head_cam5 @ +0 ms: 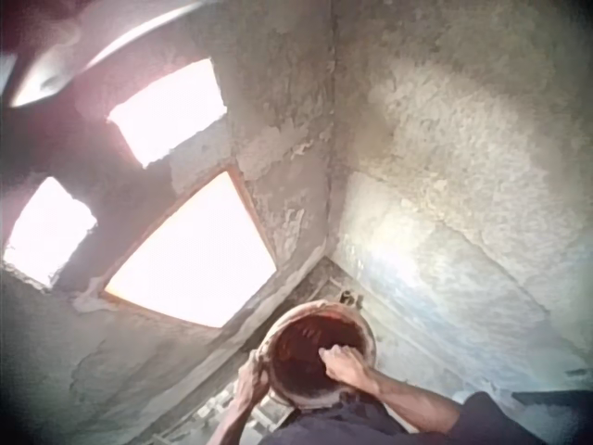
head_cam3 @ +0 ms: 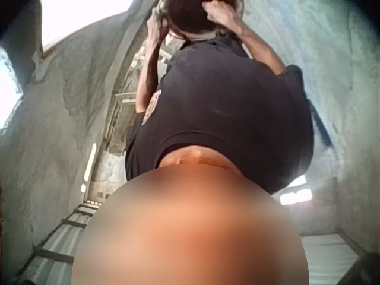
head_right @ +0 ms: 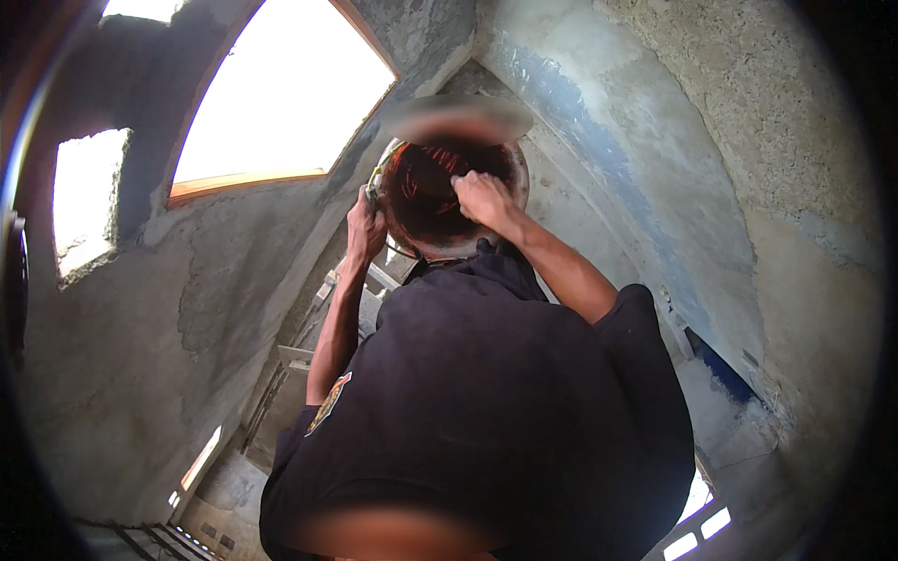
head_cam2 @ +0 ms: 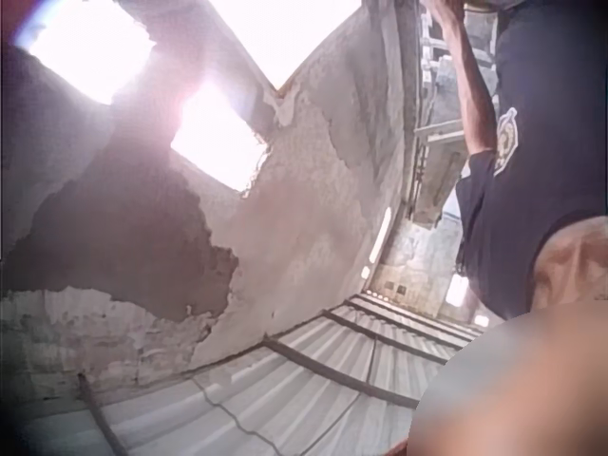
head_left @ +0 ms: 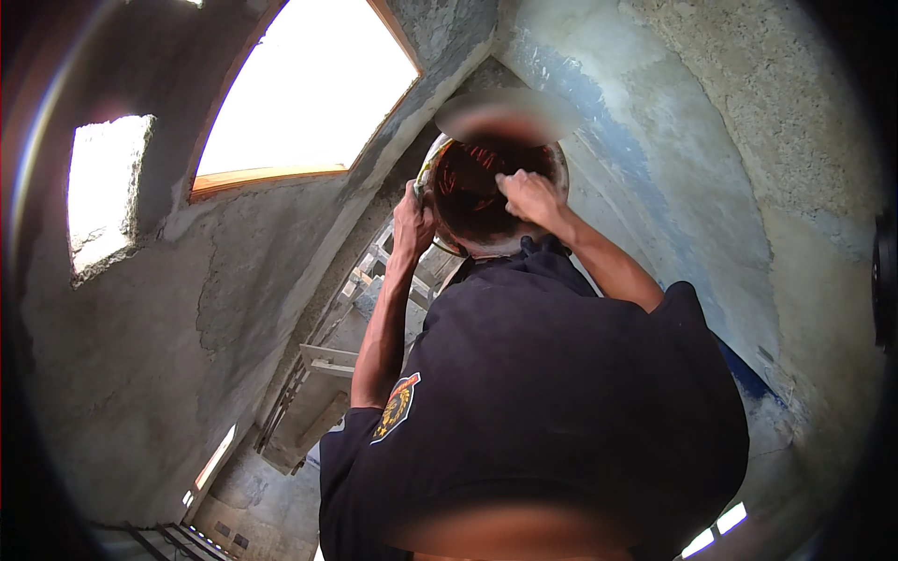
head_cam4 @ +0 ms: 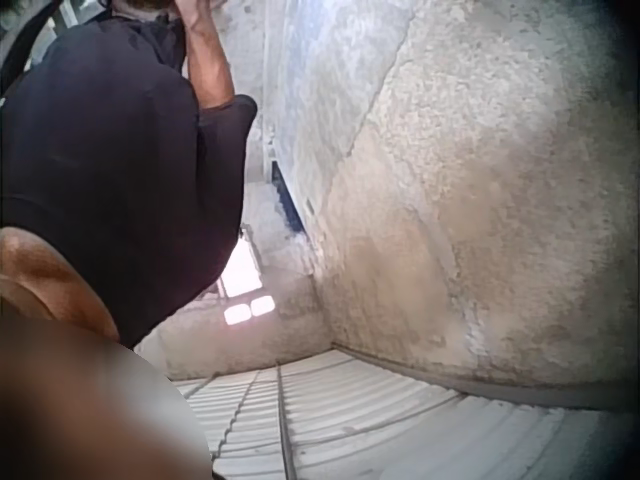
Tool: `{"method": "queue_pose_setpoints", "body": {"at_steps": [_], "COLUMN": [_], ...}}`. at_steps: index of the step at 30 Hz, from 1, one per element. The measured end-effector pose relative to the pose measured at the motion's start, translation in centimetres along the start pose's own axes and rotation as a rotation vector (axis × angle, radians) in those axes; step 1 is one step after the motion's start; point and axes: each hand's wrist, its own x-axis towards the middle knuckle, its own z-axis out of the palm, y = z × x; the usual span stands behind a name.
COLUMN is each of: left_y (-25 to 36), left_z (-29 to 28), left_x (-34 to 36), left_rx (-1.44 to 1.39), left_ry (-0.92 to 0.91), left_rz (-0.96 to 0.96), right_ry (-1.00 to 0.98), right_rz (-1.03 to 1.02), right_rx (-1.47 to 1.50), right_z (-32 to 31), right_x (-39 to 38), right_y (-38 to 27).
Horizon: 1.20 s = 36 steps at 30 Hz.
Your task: The person scoops mortar from a bucket using a trowel and applies it onto the wall.
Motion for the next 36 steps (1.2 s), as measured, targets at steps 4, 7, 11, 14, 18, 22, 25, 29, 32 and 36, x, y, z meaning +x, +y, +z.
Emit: {"method": "queue_pose_setpoints", "body": {"at_steps": [4,7,11,14,18,22,25,29,32,36], "left_y": [-0.2,-1.0,-0.9,-0.9,-1.3,-1.9,-2.8,-3.5,-2.8,-3.0], "left_z": [0.1,0.2,0.3,0.4,0.3,0.1,0.5,0.9,1.0,1.3], "left_x": [0.1,-0.3,-0.6,-0.9,-1.0,-1.6,-1.9,-2.3,-2.3,-2.2], "left_rx": [0.012,-0.001,-0.032,-0.023,-0.036,-0.046,-0.064,-0.045,-0.062,-0.054], "left_ry": [0.008,0.027,0.022,0.047,0.056,0.069,0.121,0.139,0.110,0.128], "left_rz": [0.020,0.012,-0.036,-0.016,-0.021,-0.061,-0.041,0.009,-0.053,-0.016], "right_ry": [-0.138,-0.269,-0.146,-0.057,-0.128,-0.176,-0.237,-0.175,-0.234,-0.229], "right_rz": [-0.125,-0.209,-0.155,-0.084,-0.149,-0.234,-0.196,-0.018,0.154,0.266], "right_rx": [0.008,0.056,0.015,-0.079,-0.101,0.054,0.014,0.017,-0.109,-0.137], "right_z": [2.6,2.9,1.0,1.6,3.7,3.7,1.5,0.7,1.3,1.5], "right_x": [-1.2,-1.6,-1.6,-1.4,-1.0,-2.0,-1.5,-2.1,-2.2,-2.1], "right_y": [2.0,2.9,2.7,2.8,2.9,4.1,3.7,4.5,5.7,3.8]}}
